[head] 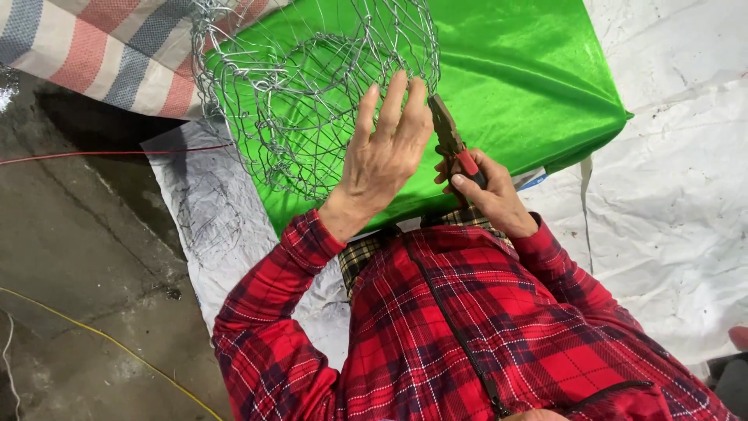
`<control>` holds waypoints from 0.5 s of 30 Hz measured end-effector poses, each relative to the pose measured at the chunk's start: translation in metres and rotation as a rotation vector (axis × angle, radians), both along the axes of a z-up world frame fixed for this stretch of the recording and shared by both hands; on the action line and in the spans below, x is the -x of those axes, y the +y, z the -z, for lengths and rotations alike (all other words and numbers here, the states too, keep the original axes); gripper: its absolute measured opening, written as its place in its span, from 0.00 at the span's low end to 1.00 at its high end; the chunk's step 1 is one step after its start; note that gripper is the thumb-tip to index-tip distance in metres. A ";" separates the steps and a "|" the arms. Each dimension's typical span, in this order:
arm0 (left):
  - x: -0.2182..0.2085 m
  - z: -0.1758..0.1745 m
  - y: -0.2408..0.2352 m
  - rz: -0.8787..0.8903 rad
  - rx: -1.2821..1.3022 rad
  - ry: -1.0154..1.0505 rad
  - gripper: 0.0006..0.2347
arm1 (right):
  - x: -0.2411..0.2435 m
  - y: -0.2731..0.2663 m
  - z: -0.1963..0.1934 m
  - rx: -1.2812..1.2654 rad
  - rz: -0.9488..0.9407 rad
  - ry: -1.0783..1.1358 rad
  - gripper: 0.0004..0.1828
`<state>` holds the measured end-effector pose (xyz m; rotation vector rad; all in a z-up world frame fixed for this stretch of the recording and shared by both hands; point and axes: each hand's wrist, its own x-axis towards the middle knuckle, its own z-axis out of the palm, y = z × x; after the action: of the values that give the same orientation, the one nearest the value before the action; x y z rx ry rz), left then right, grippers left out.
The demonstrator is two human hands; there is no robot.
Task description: Using pliers to bend and secure the wires of a circular metal mesh structure.
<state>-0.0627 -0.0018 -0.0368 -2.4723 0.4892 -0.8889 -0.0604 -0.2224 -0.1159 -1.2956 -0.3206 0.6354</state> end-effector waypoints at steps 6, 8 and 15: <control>0.012 0.021 0.008 0.064 0.326 -0.122 0.07 | -0.003 0.014 -0.025 0.019 0.094 -0.220 0.08; 0.012 0.022 0.007 0.048 0.334 -0.157 0.06 | -0.003 0.018 -0.036 0.008 0.087 -0.209 0.08; 0.015 0.030 0.005 0.030 0.362 -0.174 0.05 | 0.001 0.024 -0.046 -0.045 0.101 -0.128 0.10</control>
<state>-0.0775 0.0033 -0.0667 -2.6754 0.3290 -1.2894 -0.0616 -0.1982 -0.0698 -1.3035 -0.3696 0.4588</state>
